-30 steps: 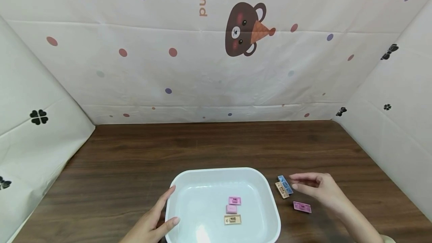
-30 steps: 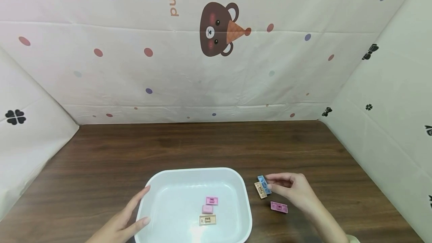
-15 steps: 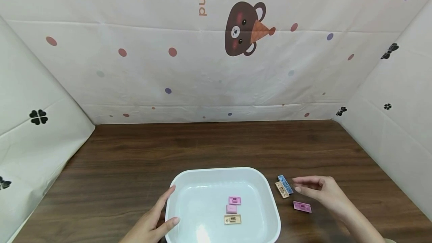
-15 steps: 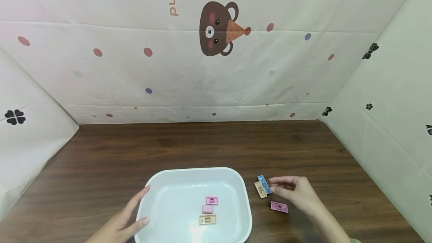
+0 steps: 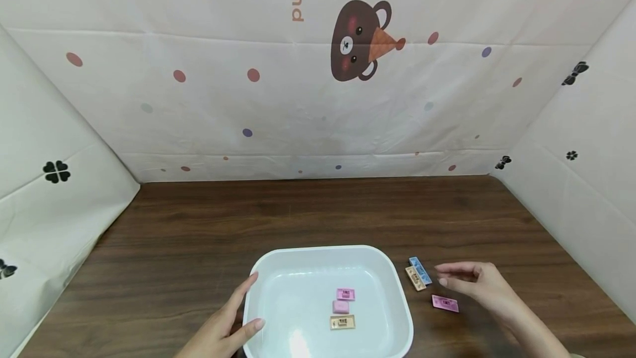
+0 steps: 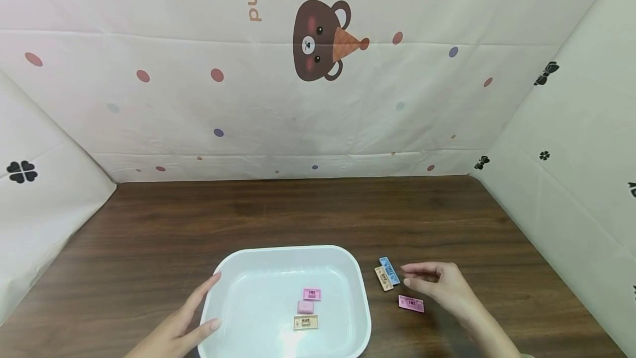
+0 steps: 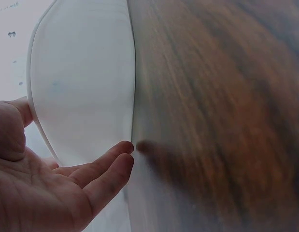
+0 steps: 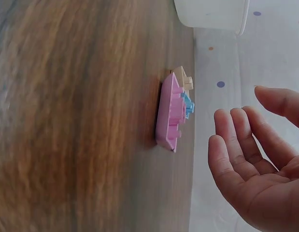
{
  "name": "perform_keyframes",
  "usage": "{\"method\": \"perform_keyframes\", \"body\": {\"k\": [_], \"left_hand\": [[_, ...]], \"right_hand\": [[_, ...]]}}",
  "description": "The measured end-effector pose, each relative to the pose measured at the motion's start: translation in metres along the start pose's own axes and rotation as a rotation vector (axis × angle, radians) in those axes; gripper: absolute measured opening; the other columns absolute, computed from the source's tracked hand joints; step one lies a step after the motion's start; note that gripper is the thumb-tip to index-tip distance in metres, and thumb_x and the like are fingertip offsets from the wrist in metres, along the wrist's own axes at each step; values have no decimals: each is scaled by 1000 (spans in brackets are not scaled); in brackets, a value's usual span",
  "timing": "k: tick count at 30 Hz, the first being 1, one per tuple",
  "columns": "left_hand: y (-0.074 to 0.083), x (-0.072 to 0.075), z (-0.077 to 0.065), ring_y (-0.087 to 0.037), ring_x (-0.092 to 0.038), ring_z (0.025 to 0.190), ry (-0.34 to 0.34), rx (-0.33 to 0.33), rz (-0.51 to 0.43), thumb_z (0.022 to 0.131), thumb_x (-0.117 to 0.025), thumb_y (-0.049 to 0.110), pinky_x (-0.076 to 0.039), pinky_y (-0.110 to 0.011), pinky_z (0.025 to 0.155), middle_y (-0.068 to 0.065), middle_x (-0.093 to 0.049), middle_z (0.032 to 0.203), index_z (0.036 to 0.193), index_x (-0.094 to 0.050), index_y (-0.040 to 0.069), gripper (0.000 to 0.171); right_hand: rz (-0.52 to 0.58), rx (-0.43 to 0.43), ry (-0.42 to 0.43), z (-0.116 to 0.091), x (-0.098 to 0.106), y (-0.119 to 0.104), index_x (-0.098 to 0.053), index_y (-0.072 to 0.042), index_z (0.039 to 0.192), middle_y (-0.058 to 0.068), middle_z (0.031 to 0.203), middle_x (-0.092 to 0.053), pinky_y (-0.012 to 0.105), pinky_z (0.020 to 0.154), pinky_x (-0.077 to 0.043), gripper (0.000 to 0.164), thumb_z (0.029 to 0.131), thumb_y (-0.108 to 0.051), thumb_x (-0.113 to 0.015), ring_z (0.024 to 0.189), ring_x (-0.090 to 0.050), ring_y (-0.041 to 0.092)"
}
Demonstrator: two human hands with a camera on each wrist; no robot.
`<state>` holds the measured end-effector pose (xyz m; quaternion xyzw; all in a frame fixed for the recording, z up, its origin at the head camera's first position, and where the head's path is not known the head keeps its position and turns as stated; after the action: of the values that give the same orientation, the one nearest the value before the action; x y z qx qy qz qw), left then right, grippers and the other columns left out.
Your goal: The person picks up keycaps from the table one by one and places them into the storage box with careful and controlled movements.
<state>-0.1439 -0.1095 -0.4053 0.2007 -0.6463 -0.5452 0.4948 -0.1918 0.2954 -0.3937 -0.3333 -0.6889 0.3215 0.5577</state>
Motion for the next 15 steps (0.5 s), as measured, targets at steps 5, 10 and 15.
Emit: {"method": "perform_keyframes", "body": {"k": [5,10,15], "left_hand": [[0,0,0,-5,-60,79,0,2,-3,93,-53,15,-50,-24,62,-30,-46,115,142,-13,2,64],[0,0,0,-6,-60,81,-4,14,-9,93,-53,15,-50,-24,63,-30,-44,119,143,-13,3,65],[0,0,0,-6,-61,81,-4,7,-11,93,-52,15,-50,-24,63,-30,-44,120,143,-13,3,65]], "right_hand": [[-15,30,-15,0,1,2,-61,7,110,16,105,-65,20,71,-48,37,84,-18,-65,84,-60,0],[-10,48,-43,1,-1,4,-60,9,110,18,105,-64,21,70,-49,37,84,-18,-65,83,-60,0],[11,61,-70,2,-3,8,-59,12,110,21,105,-63,21,70,-49,39,84,-16,-66,84,-60,1]]}}
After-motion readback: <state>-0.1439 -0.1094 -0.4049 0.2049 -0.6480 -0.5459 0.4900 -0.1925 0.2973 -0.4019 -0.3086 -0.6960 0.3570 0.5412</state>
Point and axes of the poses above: each hand's wrist, its own z-axis towards the middle knuckle, its own x-axis out of the back of the hand, y = z × x, the point moved 9 cm from there along z, towards the middle knuckle
